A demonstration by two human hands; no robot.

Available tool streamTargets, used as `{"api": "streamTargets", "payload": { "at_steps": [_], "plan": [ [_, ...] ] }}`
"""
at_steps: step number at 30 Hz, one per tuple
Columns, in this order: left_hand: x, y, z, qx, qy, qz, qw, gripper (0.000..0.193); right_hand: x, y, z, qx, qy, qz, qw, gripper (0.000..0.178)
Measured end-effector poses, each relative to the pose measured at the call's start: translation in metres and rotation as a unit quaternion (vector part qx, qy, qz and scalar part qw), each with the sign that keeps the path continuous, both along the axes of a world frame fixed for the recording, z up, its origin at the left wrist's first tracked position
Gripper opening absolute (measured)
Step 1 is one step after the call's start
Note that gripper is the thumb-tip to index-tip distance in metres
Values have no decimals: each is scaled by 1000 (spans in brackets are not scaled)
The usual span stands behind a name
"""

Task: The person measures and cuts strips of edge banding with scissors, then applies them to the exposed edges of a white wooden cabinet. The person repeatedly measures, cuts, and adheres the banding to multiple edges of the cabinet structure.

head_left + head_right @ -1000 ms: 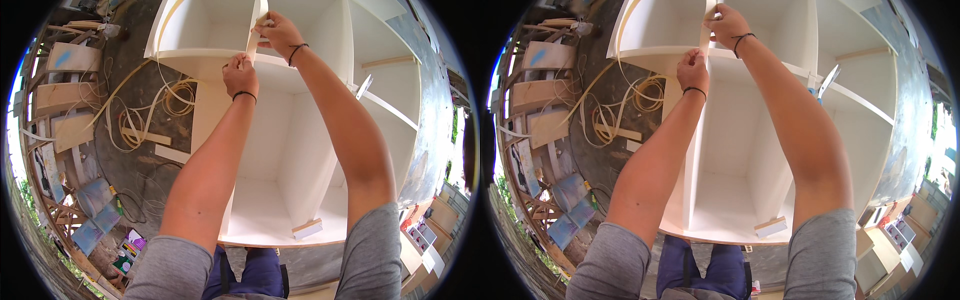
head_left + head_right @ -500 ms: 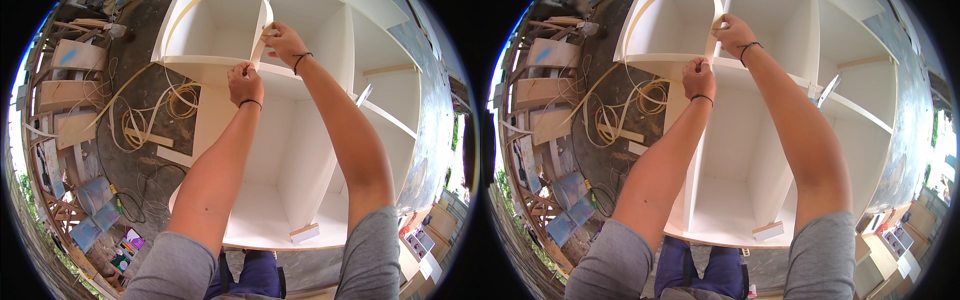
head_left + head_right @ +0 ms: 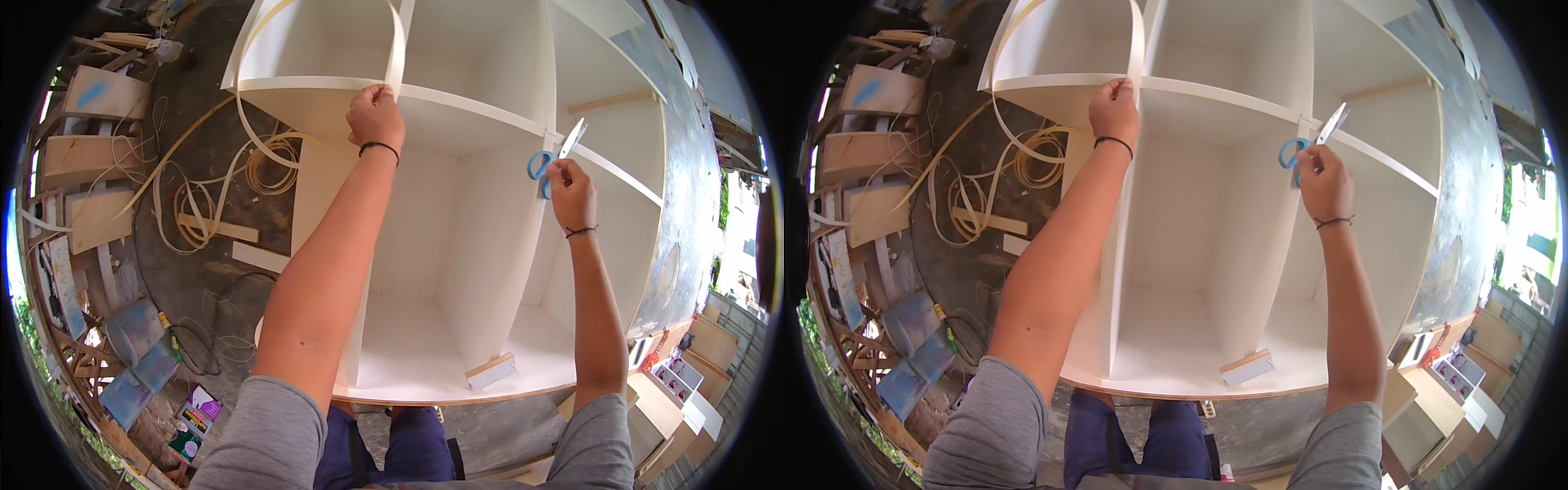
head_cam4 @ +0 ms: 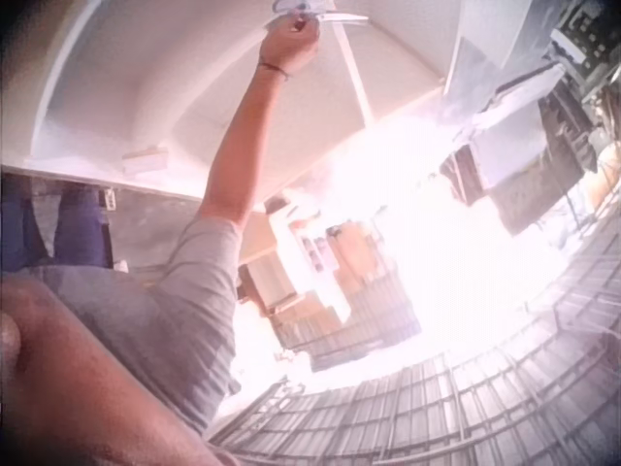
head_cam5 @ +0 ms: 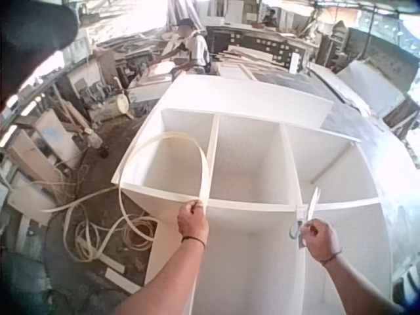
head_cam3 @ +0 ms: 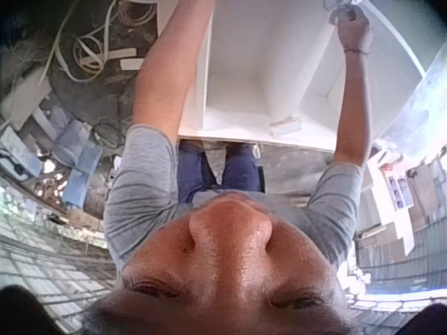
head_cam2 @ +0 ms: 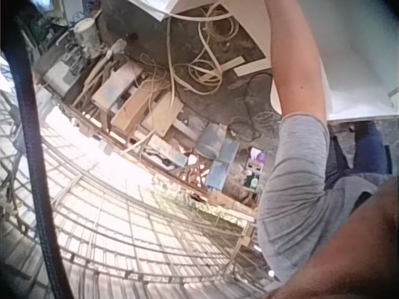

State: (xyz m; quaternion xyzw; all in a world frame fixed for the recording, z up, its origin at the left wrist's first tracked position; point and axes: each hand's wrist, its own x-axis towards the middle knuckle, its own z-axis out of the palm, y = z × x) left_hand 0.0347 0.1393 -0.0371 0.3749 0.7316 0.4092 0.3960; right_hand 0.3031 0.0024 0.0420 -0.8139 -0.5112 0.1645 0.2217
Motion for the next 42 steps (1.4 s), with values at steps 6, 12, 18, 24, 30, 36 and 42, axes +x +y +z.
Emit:
{"api": "streamTargets", "payload": {
  "at_steps": [6,12,18,24,30,36,42],
  "plan": [
    [6,-7,0,71,33,10,997,21,5,6,-22,-54,-24,-18,998,33],
    [2,-12,6,71,40,-5,997,18,-20,25,0,-155,-157,8,975,39],
    [2,-8,-1,60,-2,-9,998,19,0,26,-4,-159,-82,37,983,34],
    [-1,-9,-9,100,-20,-4,995,19,4,11,-17,-100,-44,-7,994,32],
    [0,-8,-1,95,-89,-12,991,18,14,6,-30,-37,-148,39,988,31],
    [-3,-8,-2,92,-82,-7,992,18,27,20,-22,-192,24,-31,981,50],
    [-1,-8,-6,99,-91,9,991,17,37,6,11,-133,287,18,949,66]
  ]
}}
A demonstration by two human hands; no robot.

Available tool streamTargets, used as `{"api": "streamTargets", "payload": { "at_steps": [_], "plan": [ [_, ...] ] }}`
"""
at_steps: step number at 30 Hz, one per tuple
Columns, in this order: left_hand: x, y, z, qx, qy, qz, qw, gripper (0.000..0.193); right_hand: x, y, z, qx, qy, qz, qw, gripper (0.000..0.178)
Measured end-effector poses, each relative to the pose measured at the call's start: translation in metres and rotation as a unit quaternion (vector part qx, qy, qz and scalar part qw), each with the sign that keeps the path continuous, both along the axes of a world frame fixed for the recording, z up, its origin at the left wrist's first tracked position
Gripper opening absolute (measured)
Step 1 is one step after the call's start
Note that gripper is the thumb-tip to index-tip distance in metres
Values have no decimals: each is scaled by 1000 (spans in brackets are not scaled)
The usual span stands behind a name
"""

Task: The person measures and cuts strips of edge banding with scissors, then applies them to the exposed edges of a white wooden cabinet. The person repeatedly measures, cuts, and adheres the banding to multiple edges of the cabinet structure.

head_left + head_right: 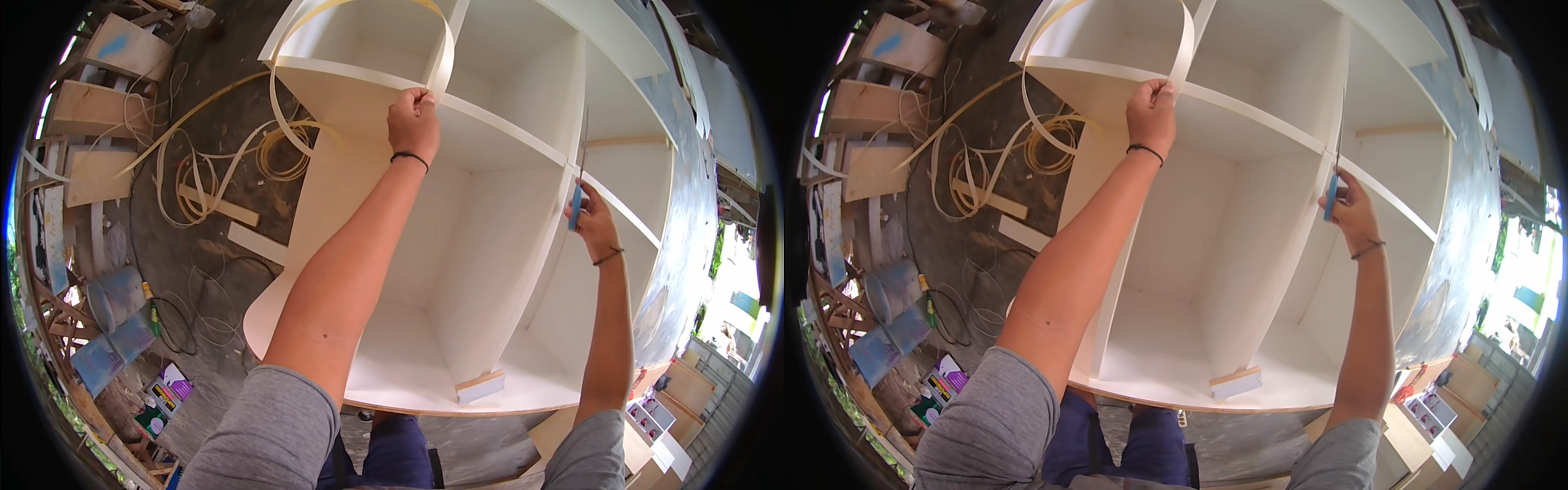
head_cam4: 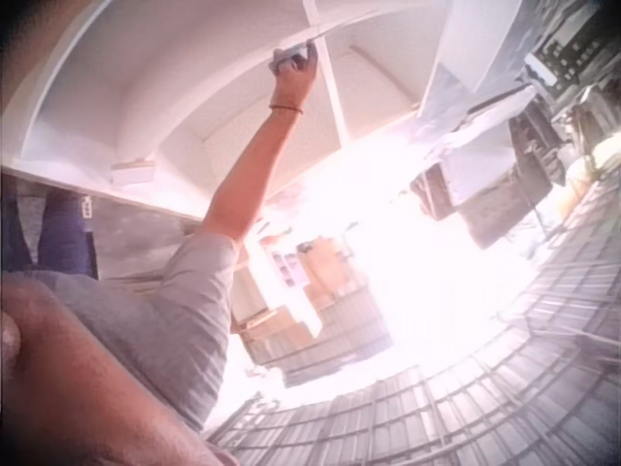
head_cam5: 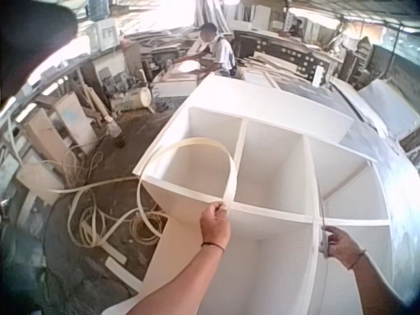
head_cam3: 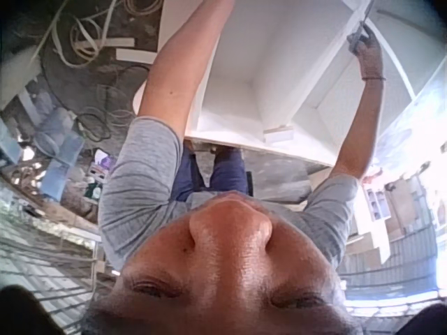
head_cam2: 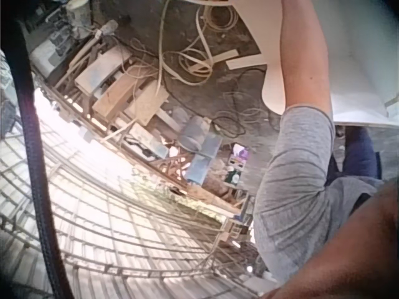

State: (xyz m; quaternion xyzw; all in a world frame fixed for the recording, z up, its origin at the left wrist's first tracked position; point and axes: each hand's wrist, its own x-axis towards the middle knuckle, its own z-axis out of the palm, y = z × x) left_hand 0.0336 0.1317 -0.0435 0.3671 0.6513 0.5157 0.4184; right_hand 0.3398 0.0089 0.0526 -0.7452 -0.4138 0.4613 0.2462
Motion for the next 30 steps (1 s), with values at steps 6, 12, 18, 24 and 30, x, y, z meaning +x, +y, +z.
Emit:
{"api": "streamTargets", "payload": {
  "at_steps": [6,12,18,24,30],
  "plan": [
    [-13,-4,13,12,-34,2,999,20,-50,45,35,-57,60,195,977,61],
    [-7,2,-3,51,-107,-5,993,28,-75,118,9,-93,-20,327,940,73],
    [-6,-1,9,23,-115,-4,993,28,-96,157,0,-77,-92,405,906,82],
    [-7,-2,11,14,-105,1,994,27,-111,169,-10,-54,-99,419,901,80],
    [-8,-2,11,11,-95,5,995,27,-118,165,-6,-55,-109,415,902,76]
  ]
}}
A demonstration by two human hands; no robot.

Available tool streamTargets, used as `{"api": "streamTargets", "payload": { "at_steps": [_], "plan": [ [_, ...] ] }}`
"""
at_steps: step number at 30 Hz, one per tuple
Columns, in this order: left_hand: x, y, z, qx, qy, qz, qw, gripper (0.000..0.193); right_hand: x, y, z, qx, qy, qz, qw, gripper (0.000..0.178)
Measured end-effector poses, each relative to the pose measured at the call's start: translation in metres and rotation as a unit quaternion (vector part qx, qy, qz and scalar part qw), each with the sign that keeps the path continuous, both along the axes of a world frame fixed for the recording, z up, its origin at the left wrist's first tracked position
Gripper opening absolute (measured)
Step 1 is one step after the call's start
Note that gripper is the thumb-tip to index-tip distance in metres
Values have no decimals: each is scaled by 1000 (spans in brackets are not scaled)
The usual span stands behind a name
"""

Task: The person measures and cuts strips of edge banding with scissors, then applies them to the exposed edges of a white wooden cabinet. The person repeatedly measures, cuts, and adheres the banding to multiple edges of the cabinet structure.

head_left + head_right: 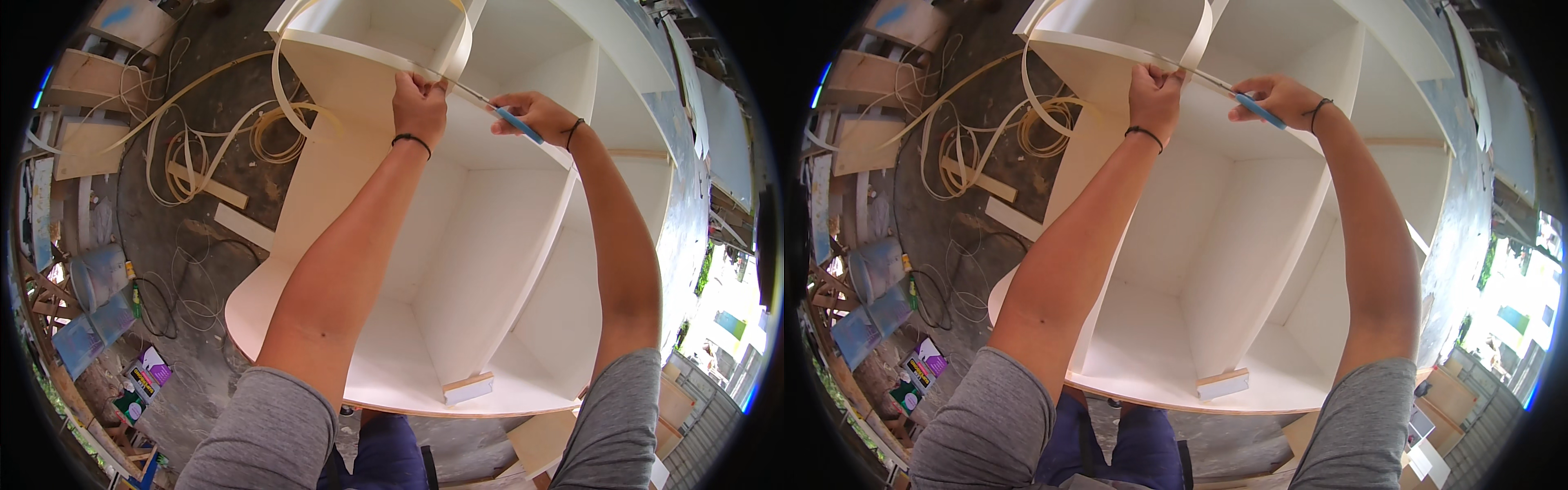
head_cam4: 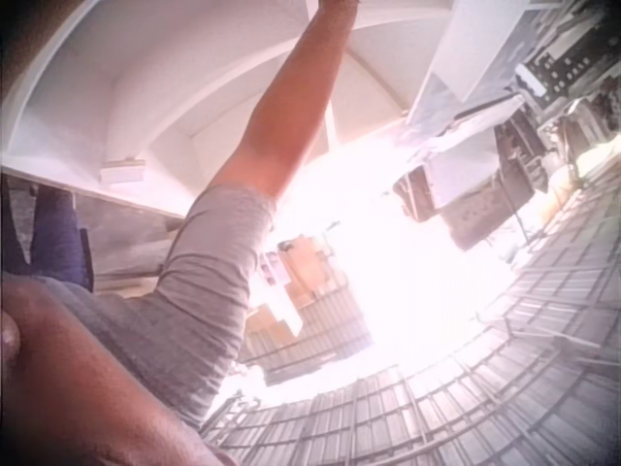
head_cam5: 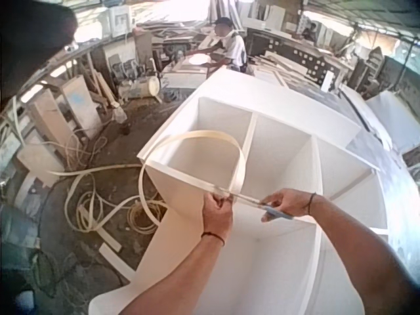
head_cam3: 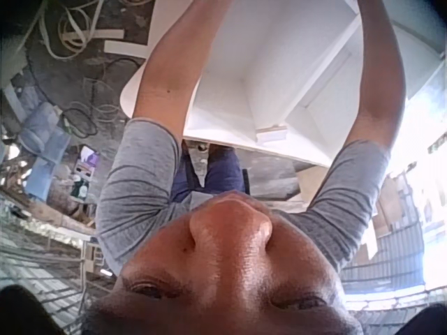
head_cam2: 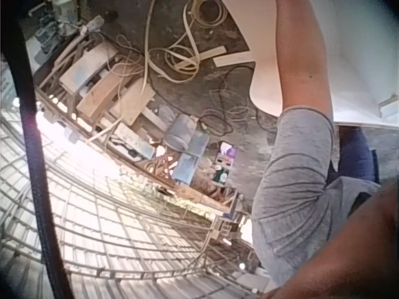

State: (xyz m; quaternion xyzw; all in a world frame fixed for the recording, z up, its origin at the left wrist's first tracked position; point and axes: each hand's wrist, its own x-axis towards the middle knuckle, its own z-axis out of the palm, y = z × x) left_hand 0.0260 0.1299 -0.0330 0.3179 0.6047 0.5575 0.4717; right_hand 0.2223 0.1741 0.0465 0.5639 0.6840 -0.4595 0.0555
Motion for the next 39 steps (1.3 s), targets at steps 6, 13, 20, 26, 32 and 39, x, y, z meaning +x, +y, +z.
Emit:
{"api": "streamTargets", "payload": {
  "at_steps": [6,13,20,26,32,39],
  "plan": [
    [0,1,-5,12,6,-3,1000,27,-3,3,3,-30,9,1,999,74],
    [-1,0,-4,16,9,-11,1000,27,-11,1,12,-13,7,20,1000,64],
    [-1,0,-2,7,-2,-8,1000,27,-15,-6,16,-32,29,-3,999,48],
    [-2,2,-9,14,3,-7,1000,27,-15,-4,12,-1,17,22,1000,51],
    [0,2,-9,12,2,-13,1000,26,-20,6,11,-15,-7,38,999,61],
    [0,2,-9,6,16,-8,1000,27,-22,0,13,-22,3,34,999,62]
  ]
}}
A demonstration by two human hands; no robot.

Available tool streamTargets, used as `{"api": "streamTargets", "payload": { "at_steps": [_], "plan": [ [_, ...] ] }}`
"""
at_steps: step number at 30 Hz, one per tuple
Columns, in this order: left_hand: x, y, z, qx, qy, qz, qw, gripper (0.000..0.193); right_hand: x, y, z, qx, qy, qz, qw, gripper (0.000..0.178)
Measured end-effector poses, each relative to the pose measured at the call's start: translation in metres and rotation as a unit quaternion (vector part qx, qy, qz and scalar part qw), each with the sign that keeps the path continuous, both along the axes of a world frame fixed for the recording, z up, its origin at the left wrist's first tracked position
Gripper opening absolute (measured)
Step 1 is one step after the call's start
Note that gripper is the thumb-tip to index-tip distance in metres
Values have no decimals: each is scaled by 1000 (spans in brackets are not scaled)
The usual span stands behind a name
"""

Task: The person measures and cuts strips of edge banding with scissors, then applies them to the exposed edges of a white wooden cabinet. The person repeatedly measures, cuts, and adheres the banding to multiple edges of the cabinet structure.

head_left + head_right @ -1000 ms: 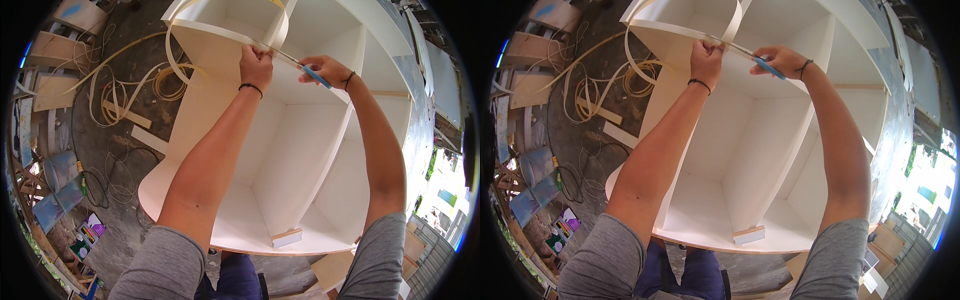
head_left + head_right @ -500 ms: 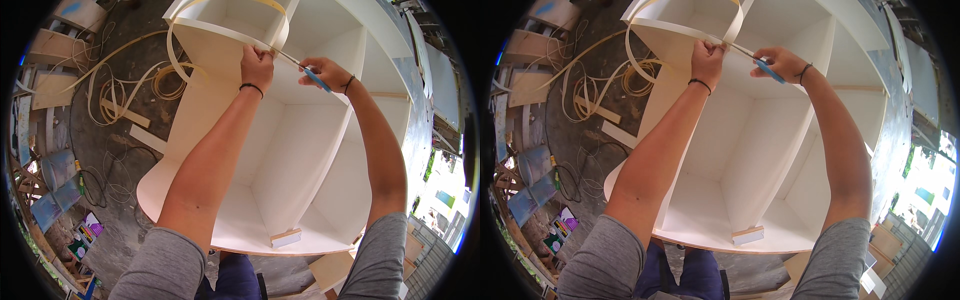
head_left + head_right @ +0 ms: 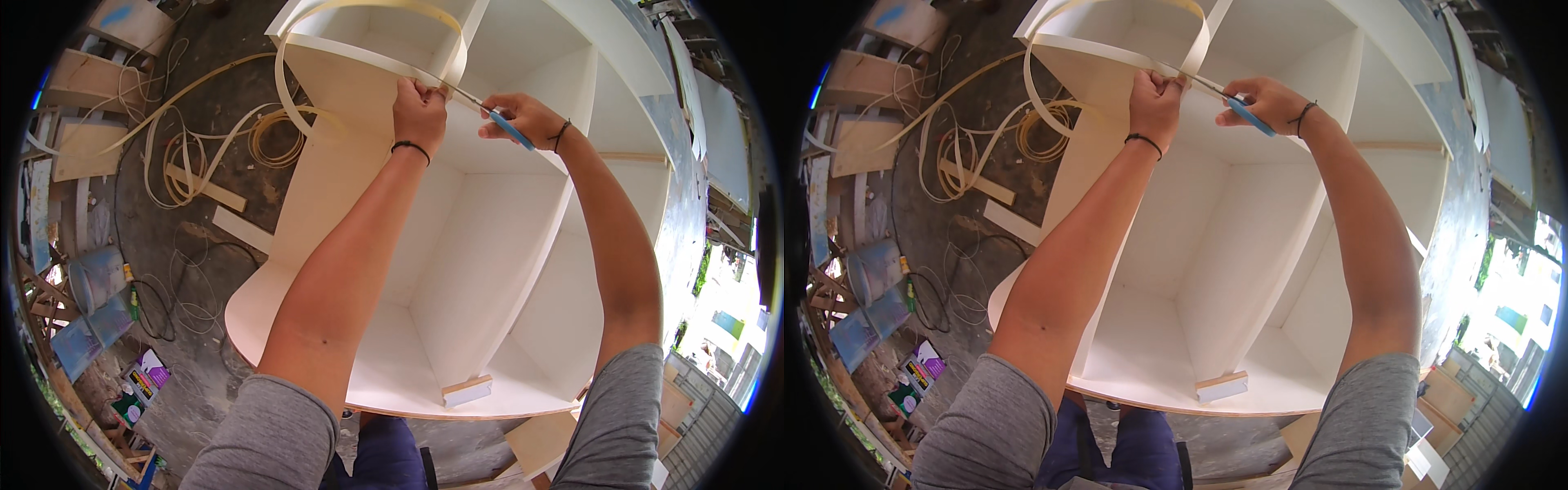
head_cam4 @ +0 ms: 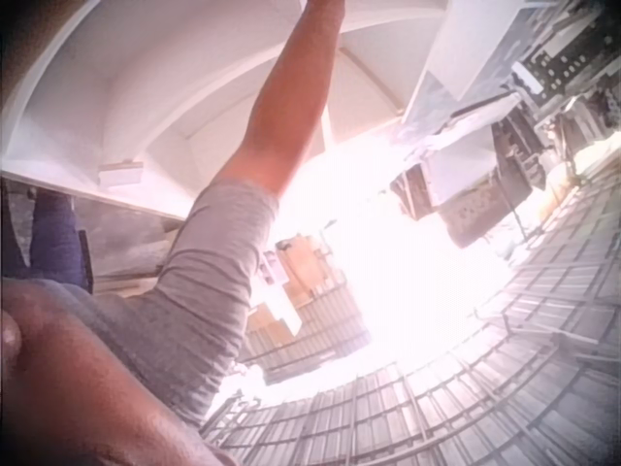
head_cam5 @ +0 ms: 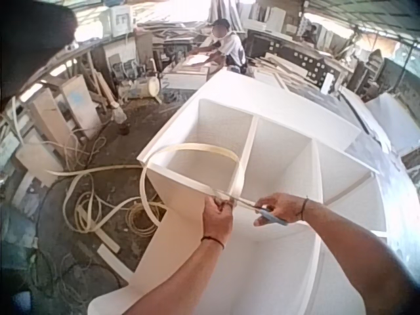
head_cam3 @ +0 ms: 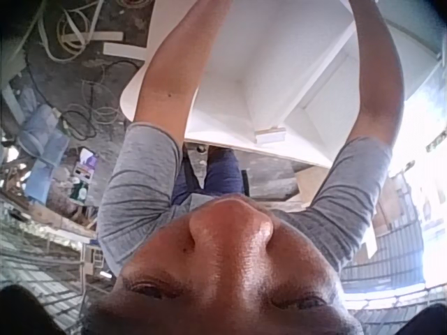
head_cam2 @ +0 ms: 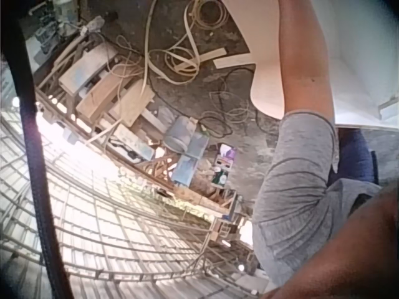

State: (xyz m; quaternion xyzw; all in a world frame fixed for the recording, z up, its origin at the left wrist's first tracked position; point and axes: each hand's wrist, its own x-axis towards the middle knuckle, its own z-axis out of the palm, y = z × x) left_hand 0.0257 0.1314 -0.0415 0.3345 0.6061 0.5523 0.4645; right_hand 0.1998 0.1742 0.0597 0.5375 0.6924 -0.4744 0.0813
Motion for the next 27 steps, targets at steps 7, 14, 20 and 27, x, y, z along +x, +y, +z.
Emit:
{"api": "streamTargets", "payload": {
  "at_steps": [7,14,20,27],
  "plan": [
    [0,-1,-2,13,-10,20,1000,24,-6,-7,8,85,-21,-25,996,52],
    [2,-10,15,10,193,40,980,22,51,-94,-31,493,-42,-199,846,44],
    [5,-4,24,-126,146,-9,981,22,83,-205,-71,495,-94,-127,855,55],
    [4,7,9,-144,186,-17,972,27,74,-207,-69,468,-111,-131,867,59]
  ]
}}
